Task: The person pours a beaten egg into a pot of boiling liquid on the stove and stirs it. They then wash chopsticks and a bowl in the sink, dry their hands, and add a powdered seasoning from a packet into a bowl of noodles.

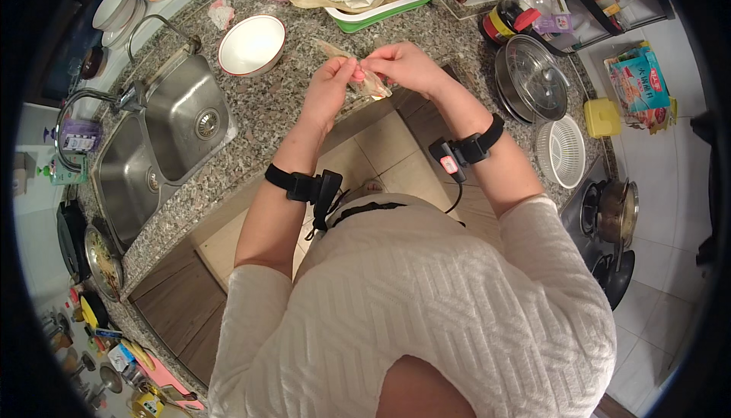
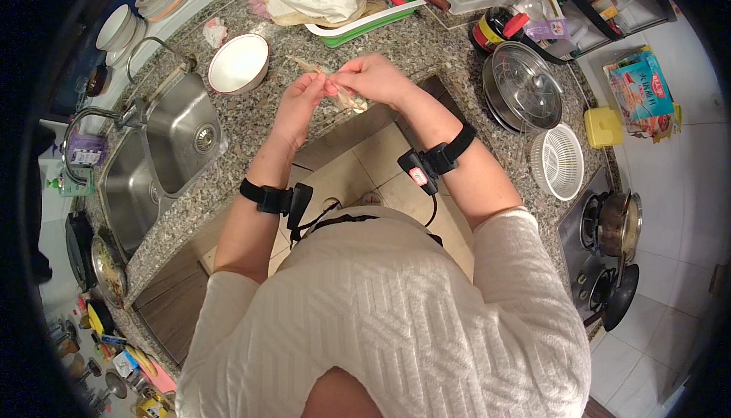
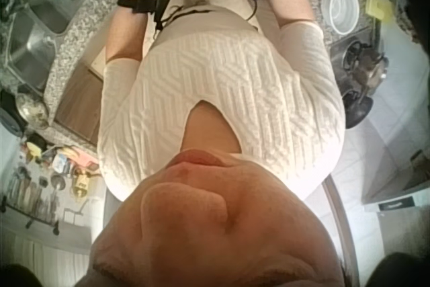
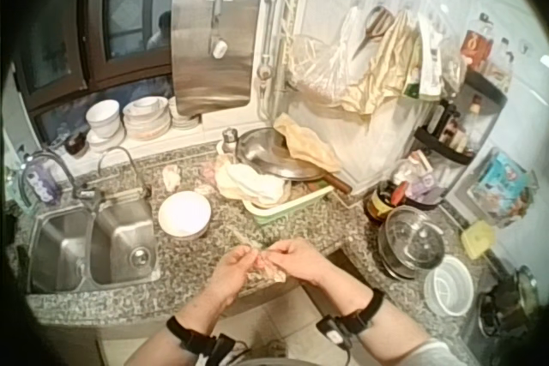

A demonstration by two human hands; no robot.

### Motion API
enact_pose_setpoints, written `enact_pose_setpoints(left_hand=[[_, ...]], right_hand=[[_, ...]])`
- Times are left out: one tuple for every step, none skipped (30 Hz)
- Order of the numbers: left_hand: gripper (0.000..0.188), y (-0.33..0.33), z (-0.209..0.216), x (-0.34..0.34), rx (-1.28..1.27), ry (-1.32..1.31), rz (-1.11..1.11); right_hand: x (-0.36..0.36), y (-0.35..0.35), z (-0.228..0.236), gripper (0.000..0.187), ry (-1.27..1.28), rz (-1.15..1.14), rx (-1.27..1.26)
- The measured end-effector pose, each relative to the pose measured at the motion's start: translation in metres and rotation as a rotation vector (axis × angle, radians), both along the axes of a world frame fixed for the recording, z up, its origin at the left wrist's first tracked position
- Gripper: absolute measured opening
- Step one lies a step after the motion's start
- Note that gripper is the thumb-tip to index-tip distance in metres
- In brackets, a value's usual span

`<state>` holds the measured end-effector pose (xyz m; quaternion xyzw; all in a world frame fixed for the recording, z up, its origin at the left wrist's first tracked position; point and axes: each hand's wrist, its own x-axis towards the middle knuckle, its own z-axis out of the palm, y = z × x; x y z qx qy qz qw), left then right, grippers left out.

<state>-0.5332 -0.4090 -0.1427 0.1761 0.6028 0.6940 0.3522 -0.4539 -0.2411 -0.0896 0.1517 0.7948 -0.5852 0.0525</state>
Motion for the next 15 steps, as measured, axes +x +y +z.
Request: enact_pose_setpoints(left_hand=[[0.023,-0.0002,-0.0006,0.0001,0.003,0.000,-0.003],[0.023,-0.0005,-0.0012,0.0000,0.005,-0.001,-0.007],[0.023,-0.0006,-0.0017,-0.0003,0.010,-0.005,-0.014],[0.023,-0.0007,-0.0023,-0.0005,0.009,-0.002,-0.015],[0.022,-0.0010,-0.0028,-0.0010,0.010,-0.003,-0.019],[0.022,-0.0013,-0.0033,-0.0013,0.021,-0.007,-0.028],[0.022,-0.0018,-0.0036,-0.0016,0.027,-0.011,-0.032],[0.022,-0.0023,-0.0038,-0.0019,0.043,-0.018,-0.042],[0.022,-0.0027,-0.0038,-0.0018,0.071,-0.026,-0.052],[0.022,-0.0030,-0.0034,-0.0021,0.048,-0.035,-0.052],[0.022,-0.0029,-0.0028,-0.0020,0.036,-0.044,-0.052],[0.022,-0.0028,-0.0017,-0.0026,0.025,-0.054,-0.052],[0.020,-0.0020,-0.0001,-0.0029,0.020,-0.066,-0.030],[0.019,-0.0010,0.0018,-0.0033,0.014,-0.078,-0.008],[0.018,0.0002,0.0043,-0.0045,-0.009,-0.101,0.000]], right_hand=[[0.0004,0.0003,-0.0008,0.022,0.006,-0.007,-0.024],[0.0007,0.0006,-0.0015,0.022,0.011,-0.015,-0.049],[0.0010,0.0010,-0.0021,0.022,0.017,-0.023,-0.074],[0.0012,0.0014,-0.0025,0.022,0.002,-0.021,-0.068],[0.0013,0.0018,-0.0027,0.022,-0.014,-0.019,-0.062],[0.0013,0.0023,-0.0027,0.022,-0.025,-0.016,-0.061],[0.0012,0.0027,-0.0024,0.022,-0.034,-0.018,-0.059],[0.0011,0.0030,-0.0019,0.022,-0.039,-0.020,-0.063],[0.0010,0.0032,-0.0011,0.022,-0.043,-0.015,-0.073],[0.0009,0.0031,-0.0003,0.022,-0.046,-0.023,-0.067],[0.0009,0.0026,0.0007,0.022,-0.047,-0.024,-0.068],[0.0009,0.0018,0.0018,0.023,-0.046,-0.026,-0.070],[0.0011,0.0005,0.0031,0.023,-0.035,-0.020,-0.035],[0.0011,-0.0013,0.0044,0.024,-0.022,-0.014,-0.002],[0.0012,-0.0035,0.0059,0.025,-0.025,-0.028,0.043]])
